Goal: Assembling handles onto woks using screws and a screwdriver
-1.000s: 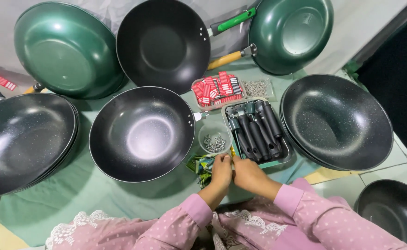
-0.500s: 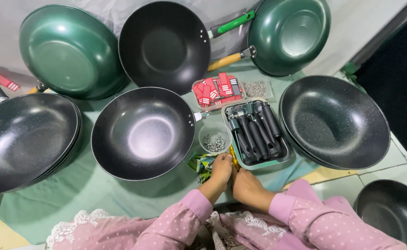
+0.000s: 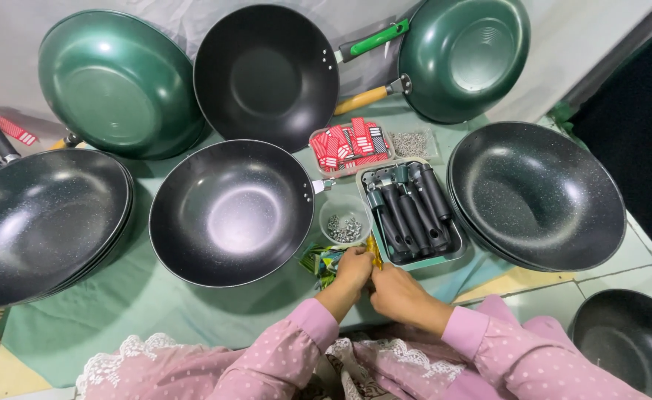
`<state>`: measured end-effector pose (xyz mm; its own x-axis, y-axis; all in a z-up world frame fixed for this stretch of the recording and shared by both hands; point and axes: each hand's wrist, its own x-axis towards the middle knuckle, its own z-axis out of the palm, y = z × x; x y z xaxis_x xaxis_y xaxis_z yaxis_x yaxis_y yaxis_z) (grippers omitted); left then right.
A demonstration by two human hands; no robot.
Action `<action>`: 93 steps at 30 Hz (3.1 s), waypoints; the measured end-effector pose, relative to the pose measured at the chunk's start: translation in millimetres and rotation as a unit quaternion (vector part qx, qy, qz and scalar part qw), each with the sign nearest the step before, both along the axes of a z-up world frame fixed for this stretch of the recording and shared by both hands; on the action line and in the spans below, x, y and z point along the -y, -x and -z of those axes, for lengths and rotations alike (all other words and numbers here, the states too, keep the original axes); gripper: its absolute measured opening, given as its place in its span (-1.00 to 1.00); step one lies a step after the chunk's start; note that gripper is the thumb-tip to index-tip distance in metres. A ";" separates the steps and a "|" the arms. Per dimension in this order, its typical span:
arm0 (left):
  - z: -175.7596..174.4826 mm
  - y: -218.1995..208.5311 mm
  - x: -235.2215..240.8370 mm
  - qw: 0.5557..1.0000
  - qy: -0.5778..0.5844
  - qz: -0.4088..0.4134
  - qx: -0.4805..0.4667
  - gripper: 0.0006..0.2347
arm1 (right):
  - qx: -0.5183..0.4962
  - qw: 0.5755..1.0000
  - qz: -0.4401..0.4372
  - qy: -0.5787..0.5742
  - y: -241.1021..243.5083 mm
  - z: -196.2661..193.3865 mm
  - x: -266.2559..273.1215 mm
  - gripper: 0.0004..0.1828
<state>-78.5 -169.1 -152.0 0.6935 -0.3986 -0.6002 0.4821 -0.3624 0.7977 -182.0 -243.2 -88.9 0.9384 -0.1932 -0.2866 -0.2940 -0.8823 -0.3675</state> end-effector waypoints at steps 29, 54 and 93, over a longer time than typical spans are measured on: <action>-156.7 -85.1 -159.2 0.996 0.074 0.057 -0.008 -0.64 | 0.225 0.945 -0.007 -0.235 -95.5 -134.7 24.9 -0.74; -72.4 -207.2 -176.3 0.801 -0.324 0.250 0.438 -0.68 | 0.078 0.924 0.080 -0.366 -266.5 38.6 57.5 -0.54; -79.2 -197.8 -181.2 0.774 -0.345 0.253 0.467 -0.68 | 0.114 0.917 0.086 -0.373 -258.2 39.8 38.2 -0.67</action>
<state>119.3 12.1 -72.8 0.8133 -0.5689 -0.1220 -0.5311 -0.8115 0.2439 76.2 -281.4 -128.7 0.9643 -0.1735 -0.2000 -0.2460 -0.3082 -0.9190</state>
